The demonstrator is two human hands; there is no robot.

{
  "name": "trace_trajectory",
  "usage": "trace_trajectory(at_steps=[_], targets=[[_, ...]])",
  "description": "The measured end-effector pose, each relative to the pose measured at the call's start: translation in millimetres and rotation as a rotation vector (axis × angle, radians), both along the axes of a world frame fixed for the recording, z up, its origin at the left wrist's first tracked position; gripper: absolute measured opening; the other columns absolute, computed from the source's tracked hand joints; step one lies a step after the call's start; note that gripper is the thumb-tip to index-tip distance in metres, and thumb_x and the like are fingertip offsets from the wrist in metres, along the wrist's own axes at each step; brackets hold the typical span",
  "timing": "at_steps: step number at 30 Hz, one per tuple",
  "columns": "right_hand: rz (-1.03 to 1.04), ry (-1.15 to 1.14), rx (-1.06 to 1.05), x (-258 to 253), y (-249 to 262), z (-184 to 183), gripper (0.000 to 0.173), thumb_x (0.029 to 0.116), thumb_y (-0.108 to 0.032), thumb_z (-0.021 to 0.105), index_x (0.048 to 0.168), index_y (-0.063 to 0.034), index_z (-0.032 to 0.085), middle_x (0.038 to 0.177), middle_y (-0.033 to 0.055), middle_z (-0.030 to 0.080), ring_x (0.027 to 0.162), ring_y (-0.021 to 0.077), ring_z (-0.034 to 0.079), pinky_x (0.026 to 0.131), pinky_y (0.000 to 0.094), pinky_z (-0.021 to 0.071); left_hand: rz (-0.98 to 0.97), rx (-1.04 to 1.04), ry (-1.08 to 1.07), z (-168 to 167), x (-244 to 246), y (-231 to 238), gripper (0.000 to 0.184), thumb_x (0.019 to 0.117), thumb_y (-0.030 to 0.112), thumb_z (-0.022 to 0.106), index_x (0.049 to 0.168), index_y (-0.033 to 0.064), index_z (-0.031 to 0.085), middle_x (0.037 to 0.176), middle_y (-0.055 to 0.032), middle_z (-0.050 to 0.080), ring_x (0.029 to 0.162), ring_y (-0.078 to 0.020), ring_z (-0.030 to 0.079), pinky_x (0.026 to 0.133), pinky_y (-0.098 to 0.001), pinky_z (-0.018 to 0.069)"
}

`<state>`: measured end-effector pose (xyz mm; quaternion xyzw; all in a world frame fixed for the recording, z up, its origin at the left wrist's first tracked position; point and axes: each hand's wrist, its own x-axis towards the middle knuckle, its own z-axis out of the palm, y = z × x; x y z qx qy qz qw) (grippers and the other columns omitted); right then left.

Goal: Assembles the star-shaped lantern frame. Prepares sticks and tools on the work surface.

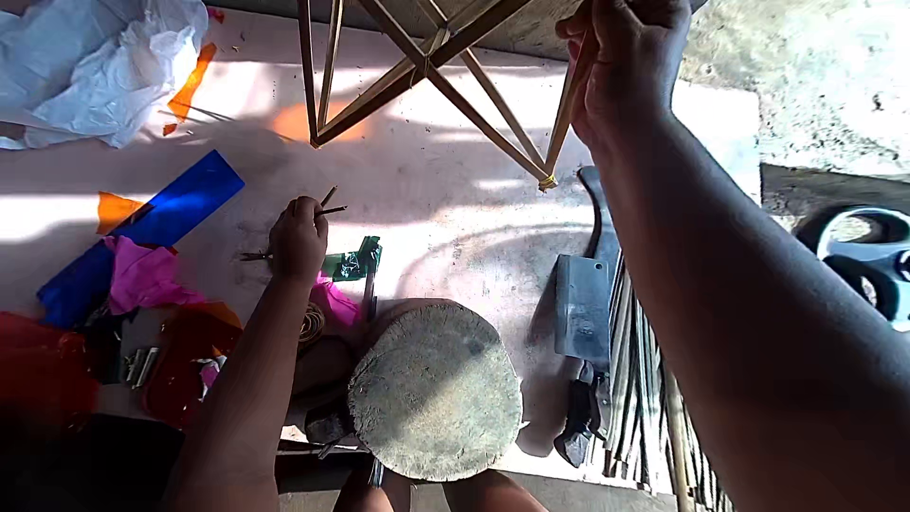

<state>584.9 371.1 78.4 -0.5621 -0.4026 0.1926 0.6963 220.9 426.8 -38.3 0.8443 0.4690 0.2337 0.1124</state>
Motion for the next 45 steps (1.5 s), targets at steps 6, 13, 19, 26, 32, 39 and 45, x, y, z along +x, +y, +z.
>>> trace_trajectory(at_steps=[6, 13, 19, 26, 32, 39, 45], targets=[[0.014, -0.044, -0.015, -17.1, -99.6, 77.1, 0.009, 0.1087, -0.013, 0.046, 0.102, -0.0133, 0.052, 0.085, -0.0073, 0.063, 0.078, 0.0054, 0.067, 0.083, 0.0268, 0.0586, 0.088, -0.005, -0.246, 65.0, -85.7, -94.6, 0.020, 0.0962, 0.004, 0.064, 0.110, -0.0102, 0.064, 0.105, -0.0263, 0.070, 0.095, -0.0379, 0.071, 0.087, -0.0546, 0.0572], [0.011, -0.007, -0.031, -64.9, -233.0, 177.2, 0.006, 0.1065, -0.011, 0.049, 0.105, -0.0134, 0.054, 0.079, -0.0100, 0.062, 0.073, 0.0025, 0.066, 0.080, 0.0245, 0.0589, 0.232, -0.016, -0.597, 158.4, -152.5, -203.9, 0.022, 0.0925, 0.002, 0.066, 0.107, -0.0136, 0.063, 0.096, -0.0198, 0.069, 0.087, -0.0155, 0.068, 0.082, -0.0305, 0.0569], [0.010, 0.118, -0.106, -123.8, -341.9, 210.2, 0.009, 0.1081, -0.013, 0.047, 0.108, -0.0100, 0.056, 0.082, -0.0049, 0.061, 0.073, 0.0060, 0.065, 0.080, 0.0270, 0.0593, 0.209, -0.343, -1.171, 225.8, -165.5, -285.7, 0.015, 0.0888, -0.006, 0.065, 0.102, -0.0020, 0.060, 0.090, -0.0047, 0.066, 0.082, -0.0109, 0.068, 0.079, -0.0302, 0.0600], [0.023, 0.310, -0.196, -163.1, -433.6, 191.9, 0.011, 0.1086, -0.012, 0.046, 0.107, -0.0084, 0.056, 0.081, -0.0011, 0.059, 0.074, 0.0118, 0.064, 0.078, 0.0353, 0.0602, 0.016, -0.548, -1.266, 252.2, -181.7, -366.6, 0.015, 0.0901, -0.008, 0.059, 0.103, -0.0016, 0.060, 0.091, -0.0057, 0.069, 0.086, -0.0152, 0.071, 0.083, -0.0340, 0.0612], [-0.012, 0.484, -0.283, -167.7, -463.5, 151.7, 0.011, 0.1086, -0.010, 0.045, 0.103, -0.0077, 0.054, 0.078, 0.0005, 0.059, 0.068, 0.0115, 0.063, 0.071, 0.0309, 0.0591, 0.096, -0.778, -1.337, 235.2, -182.7, -403.9, 0.011, 0.0973, -0.009, 0.054, 0.106, -0.0013, 0.056, 0.088, -0.0087, 0.069, 0.074, -0.0164, 0.071, 0.069, -0.0318, 0.0617], [-0.137, 0.460, -0.557, -159.8, -472.5, 98.3, 0.018, 0.1073, -0.017, 0.053, 0.118, -0.0025, 0.056, 0.084, 0.0035, 0.061, 0.073, 0.0115, 0.061, 0.068, 0.0291, 0.0537, 0.219, -0.920, -1.192, 192.2, -161.0, -421.6, 0.011, 0.0972, -0.006, 0.058, 0.107, -0.0034, 0.056, 0.088, -0.0102, 0.066, 0.074, -0.0161, 0.068, 0.067, -0.0314, 0.0598], [-0.218, 0.502, -0.745, -143.8, -473.0, 40.2, 0.028, 0.1080, -0.019, 0.052, 0.128, -0.0007, 0.056, 0.098, 0.0093, 0.064, 0.081, 0.0140, 0.063, 0.073, 0.0316, 0.0529, 0.237, -1.030, -0.963, 156.9, -143.4, -415.3, 0.020, 0.0961, -0.004, 0.063, 0.114, -0.0066, 0.055, 0.095, -0.0151, 0.065, 0.077, -0.0194, 0.069, 0.068, -0.0344, 0.0607]])
